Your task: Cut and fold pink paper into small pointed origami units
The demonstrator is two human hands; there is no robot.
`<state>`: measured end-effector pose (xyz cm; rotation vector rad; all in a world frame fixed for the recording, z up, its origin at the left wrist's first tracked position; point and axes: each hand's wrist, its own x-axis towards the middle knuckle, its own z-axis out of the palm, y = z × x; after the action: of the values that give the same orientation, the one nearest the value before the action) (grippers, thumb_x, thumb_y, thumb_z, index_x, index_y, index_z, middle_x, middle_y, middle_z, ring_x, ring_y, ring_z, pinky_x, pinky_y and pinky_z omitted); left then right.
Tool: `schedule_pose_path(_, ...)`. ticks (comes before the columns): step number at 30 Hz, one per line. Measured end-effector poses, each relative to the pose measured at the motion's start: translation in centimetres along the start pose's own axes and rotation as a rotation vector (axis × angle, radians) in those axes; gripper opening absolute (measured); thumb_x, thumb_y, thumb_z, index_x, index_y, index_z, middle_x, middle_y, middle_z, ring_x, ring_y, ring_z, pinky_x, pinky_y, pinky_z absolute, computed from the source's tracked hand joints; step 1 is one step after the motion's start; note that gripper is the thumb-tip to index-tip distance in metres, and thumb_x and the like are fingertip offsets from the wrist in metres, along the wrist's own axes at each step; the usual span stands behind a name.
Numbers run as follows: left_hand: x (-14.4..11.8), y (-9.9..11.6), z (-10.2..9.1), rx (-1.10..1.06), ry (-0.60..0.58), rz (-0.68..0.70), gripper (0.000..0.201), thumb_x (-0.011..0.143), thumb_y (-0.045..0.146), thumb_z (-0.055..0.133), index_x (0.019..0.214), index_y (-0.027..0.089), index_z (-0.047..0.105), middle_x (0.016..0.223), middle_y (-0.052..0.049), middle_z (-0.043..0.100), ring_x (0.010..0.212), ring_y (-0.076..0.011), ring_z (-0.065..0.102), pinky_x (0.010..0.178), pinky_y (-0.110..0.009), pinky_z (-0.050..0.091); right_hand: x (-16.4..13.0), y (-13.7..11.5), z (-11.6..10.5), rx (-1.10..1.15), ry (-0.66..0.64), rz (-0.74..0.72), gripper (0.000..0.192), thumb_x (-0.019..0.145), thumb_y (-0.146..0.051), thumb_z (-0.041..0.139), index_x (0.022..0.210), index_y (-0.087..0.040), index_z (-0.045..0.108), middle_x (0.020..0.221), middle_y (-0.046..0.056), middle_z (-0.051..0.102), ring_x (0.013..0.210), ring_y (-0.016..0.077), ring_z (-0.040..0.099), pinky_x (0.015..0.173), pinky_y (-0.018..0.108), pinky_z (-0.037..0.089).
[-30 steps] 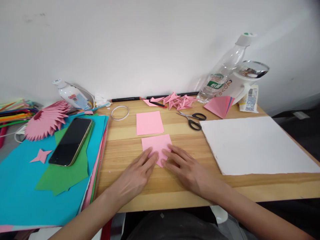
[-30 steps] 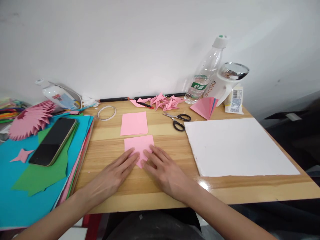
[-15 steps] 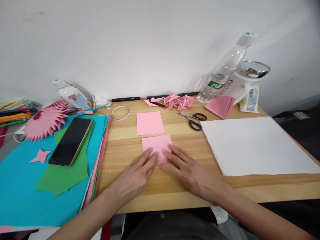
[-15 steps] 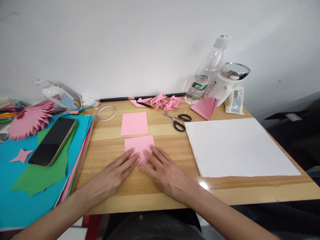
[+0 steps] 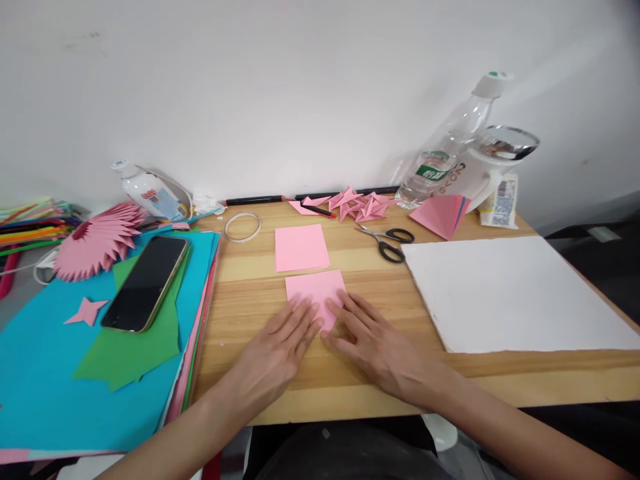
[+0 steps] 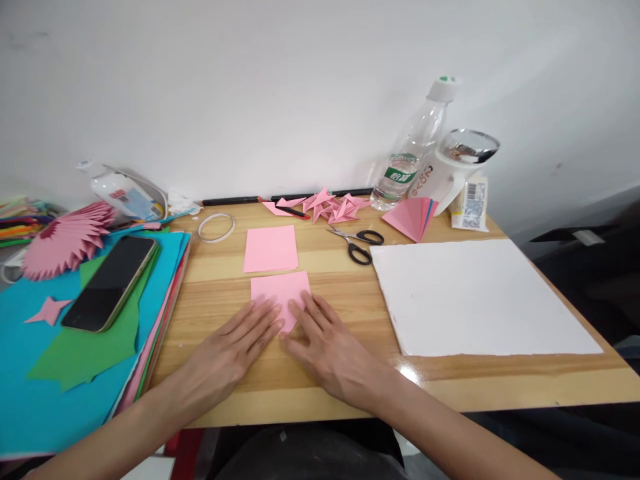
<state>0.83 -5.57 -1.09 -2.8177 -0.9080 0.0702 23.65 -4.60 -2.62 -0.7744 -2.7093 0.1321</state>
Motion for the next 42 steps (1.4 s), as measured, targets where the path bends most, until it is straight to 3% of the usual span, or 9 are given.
schedule_pose_path(5, -0.1, 0.0, -0.2, -0.062, -0.126, -0.038, 0.054, 0.086, 0.011, 0.040, 0.140, 0.014, 0.034, 0.147, -0.012, 0.034, 0.138, -0.0243, 0.024, 0.113, -0.041, 0.021, 0.4, -0.4, -0.1, -0.011, -0.015, 0.037, 0.029, 0.082, -0.008, 0.058, 0.110, -0.014, 0.057, 0.131, 0.025, 0.045, 0.135, 0.0384, 0.023, 0.102, 0.057, 0.034)
schedule_pose_path(10, -0.2, -0.5, -0.7, -0.138, -0.196, -0.080, 0.070, 0.079, 0.002, 0.039, 0.144, 0.025, 0.025, 0.152, -0.006, 0.025, 0.140, -0.0288, 0.010, 0.110, -0.053, 0.019, 0.5, -0.7, 0.0, -0.009, 0.003, 0.049, 0.029, 0.082, -0.007, 0.056, 0.109, -0.016, 0.057, 0.133, 0.022, 0.044, 0.136, 0.0370, 0.022, 0.103, 0.056, 0.034)
schedule_pose_path(14, -0.2, -0.4, -0.7, -0.150, -0.250, -0.105, 0.068, 0.080, 0.001, 0.037, 0.144, 0.021, 0.025, 0.152, -0.008, 0.021, 0.140, -0.0273, 0.010, 0.111, -0.051, 0.020, 0.5, -0.8, 0.3, -0.011, 0.045, 0.045, 0.025, 0.081, -0.006, 0.056, 0.104, -0.013, 0.059, 0.130, 0.024, 0.045, 0.135, 0.0385, 0.023, 0.102, 0.056, 0.035)
schedule_pose_path(17, -0.2, -0.2, -0.5, -0.149, -0.220, -0.128, 0.062, 0.083, 0.003, 0.037, 0.143, 0.019, 0.027, 0.152, -0.009, 0.023, 0.140, -0.0268, 0.013, 0.111, -0.051, 0.020, 0.5, -0.8, 0.5, -0.016, 0.045, 0.055, 0.026, 0.080, -0.005, 0.057, 0.104, -0.013, 0.059, 0.131, 0.023, 0.046, 0.135, 0.0377, 0.024, 0.102, 0.055, 0.036)
schedule_pose_path(24, -0.7, -0.5, -0.2, -0.153, -0.099, -0.241, 0.064, 0.082, 0.001, 0.043, 0.137, 0.033, 0.038, 0.152, -0.009, 0.024, 0.138, -0.0331, 0.017, 0.106, -0.058, 0.023, 0.2, -0.9, 1.0, -0.017, 0.049, 0.085, 0.030, 0.080, -0.005, 0.057, 0.108, -0.015, 0.058, 0.136, 0.021, 0.043, 0.137, 0.0355, 0.020, 0.103, 0.056, 0.033)
schedule_pose_path(29, -1.1, -1.4, 0.3, -0.168, -0.050, -0.281, 0.066, 0.082, 0.001, 0.041, 0.139, 0.034, 0.035, 0.153, -0.009, 0.018, 0.138, -0.0281, 0.023, 0.107, -0.052, 0.026, 0.2, -0.9, 0.9, -0.004, 0.058, 0.092, 0.027, 0.082, -0.007, 0.056, 0.107, -0.016, 0.058, 0.135, 0.020, 0.044, 0.137, 0.0352, 0.021, 0.103, 0.056, 0.034)
schedule_pose_path(36, -1.4, -2.0, 0.7, -0.091, 0.011, -0.344, 0.057, 0.085, 0.007, 0.045, 0.133, 0.036, 0.044, 0.151, -0.008, 0.027, 0.137, -0.0286, 0.026, 0.107, -0.058, 0.023, 0.3, -0.8, 0.8, -0.009, 0.054, 0.084, 0.027, 0.083, -0.009, 0.056, 0.109, -0.016, 0.059, 0.132, 0.022, 0.047, 0.135, 0.0356, 0.026, 0.102, 0.055, 0.035)
schedule_pose_path(39, -1.2, -1.2, 0.4, -0.059, 0.017, -0.400, 0.056, 0.084, 0.005, 0.042, 0.133, 0.032, 0.046, 0.150, -0.008, 0.027, 0.137, -0.0302, 0.025, 0.107, -0.060, 0.022, 0.4, -0.9, 0.9, -0.011, 0.039, 0.107, 0.026, 0.083, -0.009, 0.057, 0.107, -0.016, 0.060, 0.133, 0.021, 0.047, 0.135, 0.0348, 0.026, 0.103, 0.055, 0.034)
schedule_pose_path(42, -1.1, -0.4, 0.4, 0.000, 0.036, -0.508, 0.057, 0.082, 0.002, 0.037, 0.136, 0.020, 0.044, 0.149, -0.011, 0.030, 0.137, -0.0334, 0.020, 0.107, -0.063, 0.020, 0.4, -0.9, 1.0, -0.019, 0.032, 0.119, 0.025, 0.083, -0.009, 0.057, 0.106, -0.017, 0.060, 0.132, 0.020, 0.047, 0.135, 0.0350, 0.026, 0.104, 0.054, 0.034)
